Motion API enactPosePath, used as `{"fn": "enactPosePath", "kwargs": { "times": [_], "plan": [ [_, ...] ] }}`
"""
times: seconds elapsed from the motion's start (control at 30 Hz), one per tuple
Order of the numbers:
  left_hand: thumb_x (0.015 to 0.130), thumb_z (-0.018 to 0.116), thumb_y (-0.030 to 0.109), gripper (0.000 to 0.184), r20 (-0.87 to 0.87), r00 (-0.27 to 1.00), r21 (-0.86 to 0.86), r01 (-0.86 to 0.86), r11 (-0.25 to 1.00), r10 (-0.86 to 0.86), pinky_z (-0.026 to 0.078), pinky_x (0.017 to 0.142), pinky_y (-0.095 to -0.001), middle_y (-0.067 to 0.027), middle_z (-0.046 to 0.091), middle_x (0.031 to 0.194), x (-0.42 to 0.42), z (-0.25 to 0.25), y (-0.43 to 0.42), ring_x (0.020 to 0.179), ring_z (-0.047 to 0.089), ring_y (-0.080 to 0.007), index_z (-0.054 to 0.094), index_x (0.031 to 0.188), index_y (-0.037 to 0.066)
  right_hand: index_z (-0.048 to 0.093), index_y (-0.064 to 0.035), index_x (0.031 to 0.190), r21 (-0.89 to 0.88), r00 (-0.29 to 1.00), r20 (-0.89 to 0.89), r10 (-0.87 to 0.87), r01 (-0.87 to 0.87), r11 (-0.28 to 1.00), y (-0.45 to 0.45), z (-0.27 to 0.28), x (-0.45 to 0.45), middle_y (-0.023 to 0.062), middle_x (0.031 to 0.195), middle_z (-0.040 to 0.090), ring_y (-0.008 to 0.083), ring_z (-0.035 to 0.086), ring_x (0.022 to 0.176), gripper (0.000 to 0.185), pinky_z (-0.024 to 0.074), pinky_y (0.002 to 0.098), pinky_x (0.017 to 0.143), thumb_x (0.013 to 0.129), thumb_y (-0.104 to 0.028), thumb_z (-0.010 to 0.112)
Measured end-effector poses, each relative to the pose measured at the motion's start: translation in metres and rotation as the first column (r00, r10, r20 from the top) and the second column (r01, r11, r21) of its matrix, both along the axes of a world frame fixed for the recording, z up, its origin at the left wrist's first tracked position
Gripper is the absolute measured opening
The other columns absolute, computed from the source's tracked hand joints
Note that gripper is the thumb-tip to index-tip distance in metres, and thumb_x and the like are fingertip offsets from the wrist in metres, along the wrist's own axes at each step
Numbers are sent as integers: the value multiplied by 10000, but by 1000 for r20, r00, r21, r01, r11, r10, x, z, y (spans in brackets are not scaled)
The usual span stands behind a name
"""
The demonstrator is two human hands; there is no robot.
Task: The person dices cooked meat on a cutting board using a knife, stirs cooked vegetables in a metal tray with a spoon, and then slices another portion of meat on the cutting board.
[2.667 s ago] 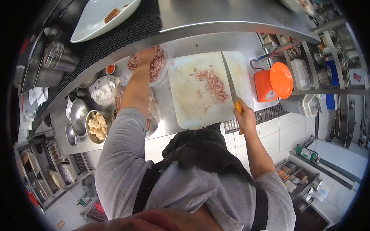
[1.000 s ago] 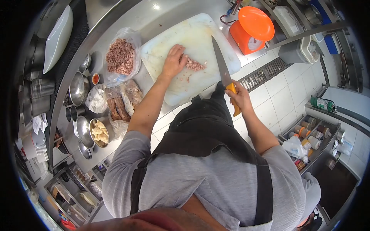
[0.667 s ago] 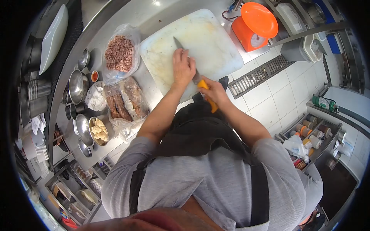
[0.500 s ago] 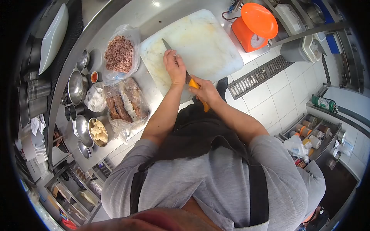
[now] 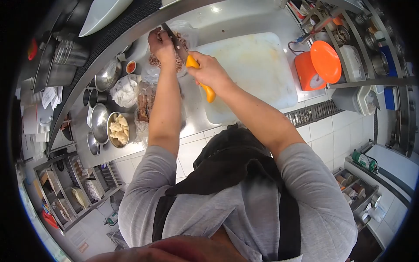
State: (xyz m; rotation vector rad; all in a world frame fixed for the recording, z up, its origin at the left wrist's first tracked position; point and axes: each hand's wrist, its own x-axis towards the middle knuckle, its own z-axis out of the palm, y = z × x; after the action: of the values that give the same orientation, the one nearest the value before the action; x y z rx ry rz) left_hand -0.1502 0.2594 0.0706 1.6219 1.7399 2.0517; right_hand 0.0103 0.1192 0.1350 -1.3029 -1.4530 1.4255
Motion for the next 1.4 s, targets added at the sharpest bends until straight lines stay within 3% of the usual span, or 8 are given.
{"fn": "enactPosePath", "kwargs": {
  "times": [0.1, 0.27, 0.33, 0.5, 0.67, 0.77, 0.9, 1.4],
  "plan": [
    [877, 571, 227, 214, -549, 795, -547, -110, 830, -257, 490, 834, -466, -178, 663, 925, -71, -64, 28, 931, 622, -362, 670, 927, 44, 489, -56, 1381, -160, 995, -36, -88, 81, 984, -6, -22, 13, 119, 858, 640, 153, 583, 560, 570, 493, 305, 540, 828, -100, 619],
    [888, 562, 277, 246, -545, 809, -452, -63, 890, -219, 515, 830, -445, -161, 690, 893, -97, -21, 15, 842, 662, -340, 702, 863, 75, 515, -91, 1357, -128, 939, 305, -159, 206, 970, -67, -65, 102, 173, 897, 674, 247, 642, 604, 548, 525, 357, 609, 822, -120, 629],
    [878, 564, 245, 224, -160, 971, -486, 78, 870, -177, 520, 827, -432, -161, 696, 935, -85, -7, -2, 862, 664, -346, 713, 908, 80, 525, -102, 1345, -27, 878, 451, -161, 194, 981, -95, -77, 136, 197, 924, 674, 304, 652, 674, 539, 527, 389, 657, 817, -116, 630],
    [844, 571, 163, 212, -559, 751, -367, 156, 917, -352, 524, 854, -414, -148, 699, 986, -14, -45, -21, 933, 659, -328, 713, 986, 98, 556, -120, 1299, 150, 708, 700, -93, -19, 989, -146, -80, 160, 235, 969, 662, 411, 632, 900, 498, 500, 476, 793, 810, -104, 646],
    [768, 601, 71, 296, -599, 549, -586, 195, 786, -583, 517, 876, -427, -193, 673, 1078, 38, -91, -33, 978, 647, -371, 699, 1040, 10, 546, -151, 1331, 173, 808, 574, -130, 36, 984, -180, -87, 168, 200, 826, 667, 365, 660, 767, 508, 525, 432, 720, 836, -114, 653],
    [730, 599, 37, 278, -637, 523, -586, 149, 796, -566, 510, 868, -429, -193, 667, 1037, 48, -100, -55, 940, 624, -391, 695, 986, -11, 517, -137, 1384, -241, 888, 365, -278, 379, 894, -201, -98, 178, 90, 715, 628, 119, 569, 526, 557, 481, 283, 506, 857, -110, 694],
    [738, 539, -28, 218, -518, 558, -635, 257, 729, -648, 476, 887, -413, -211, 647, 1048, 64, -87, -113, 990, 583, -353, 686, 899, -38, 510, -76, 1387, -393, 886, 207, -416, 464, 794, -224, -119, 182, 48, 766, 644, 101, 536, 491, 623, 449, 257, 470, 814, -97, 754],
    [781, 619, -51, 246, -228, 856, -397, 354, 847, -465, 516, 844, -397, -167, 616, 1056, 92, -91, -198, 956, 613, -347, 649, 1023, -15, 548, -102, 1363, -403, 994, 69, -88, 108, 909, -173, -108, 127, 25, 712, 614, 82, 518, 488, 567, 454, 252, 493, 826, -124, 729]
  ]
}}
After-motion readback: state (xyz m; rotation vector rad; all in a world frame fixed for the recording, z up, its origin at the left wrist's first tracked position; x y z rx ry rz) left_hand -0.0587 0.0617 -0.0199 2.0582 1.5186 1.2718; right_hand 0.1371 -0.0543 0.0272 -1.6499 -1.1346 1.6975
